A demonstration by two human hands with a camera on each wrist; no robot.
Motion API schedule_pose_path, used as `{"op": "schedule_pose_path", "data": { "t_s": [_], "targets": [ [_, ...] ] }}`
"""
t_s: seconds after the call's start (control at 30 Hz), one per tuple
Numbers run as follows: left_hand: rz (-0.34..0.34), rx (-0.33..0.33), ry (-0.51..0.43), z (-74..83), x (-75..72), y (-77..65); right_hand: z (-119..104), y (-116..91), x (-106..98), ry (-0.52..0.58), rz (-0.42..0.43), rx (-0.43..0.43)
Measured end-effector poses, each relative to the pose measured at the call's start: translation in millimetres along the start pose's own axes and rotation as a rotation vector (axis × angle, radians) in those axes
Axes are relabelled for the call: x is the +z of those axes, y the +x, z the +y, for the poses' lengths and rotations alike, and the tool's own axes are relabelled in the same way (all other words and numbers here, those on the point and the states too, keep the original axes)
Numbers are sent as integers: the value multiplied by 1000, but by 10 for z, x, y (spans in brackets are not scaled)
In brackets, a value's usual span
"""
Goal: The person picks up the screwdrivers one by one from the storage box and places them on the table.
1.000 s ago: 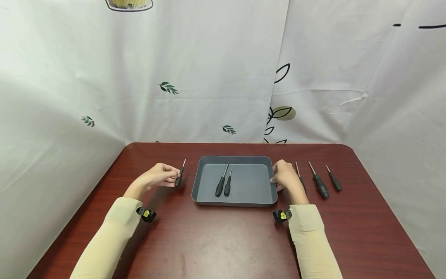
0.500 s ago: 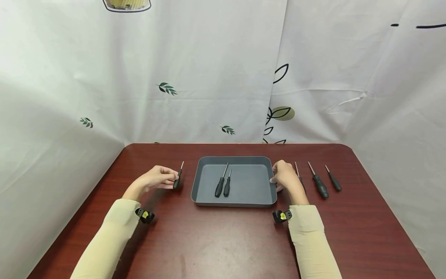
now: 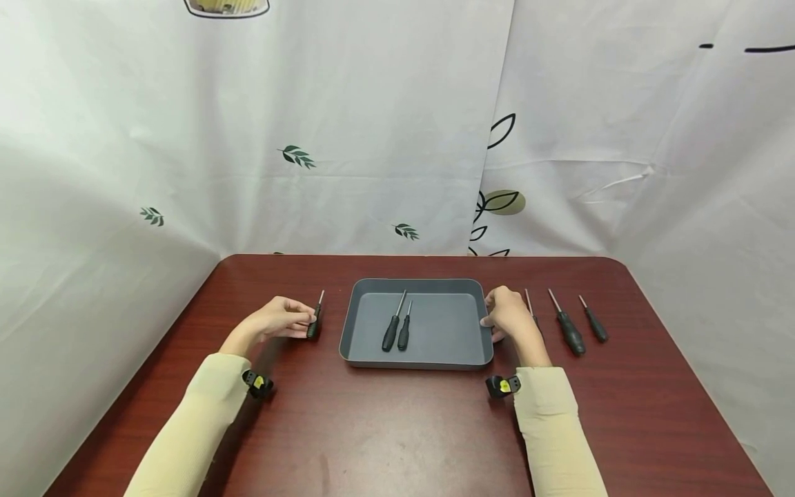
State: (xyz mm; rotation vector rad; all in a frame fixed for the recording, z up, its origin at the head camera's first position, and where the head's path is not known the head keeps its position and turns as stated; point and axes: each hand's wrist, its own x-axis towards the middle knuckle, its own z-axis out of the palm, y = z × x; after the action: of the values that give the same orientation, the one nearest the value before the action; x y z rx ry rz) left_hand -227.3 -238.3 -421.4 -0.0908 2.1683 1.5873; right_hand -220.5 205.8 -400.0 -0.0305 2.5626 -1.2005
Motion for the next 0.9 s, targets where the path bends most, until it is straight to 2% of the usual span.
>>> {"op": "schedule_pose_path", "data": {
  "t_s": [0.27,0.63,0.9],
  "targets": [
    [50,-19,71,-2,14,22,18,14,-5,14,-2,-9],
    [67,-8,100,-43,35,61,45,22,0,27,-10,-14],
    [134,-27,151,0,90,69,50,29,-8,29,-8,-16]
  ]
}}
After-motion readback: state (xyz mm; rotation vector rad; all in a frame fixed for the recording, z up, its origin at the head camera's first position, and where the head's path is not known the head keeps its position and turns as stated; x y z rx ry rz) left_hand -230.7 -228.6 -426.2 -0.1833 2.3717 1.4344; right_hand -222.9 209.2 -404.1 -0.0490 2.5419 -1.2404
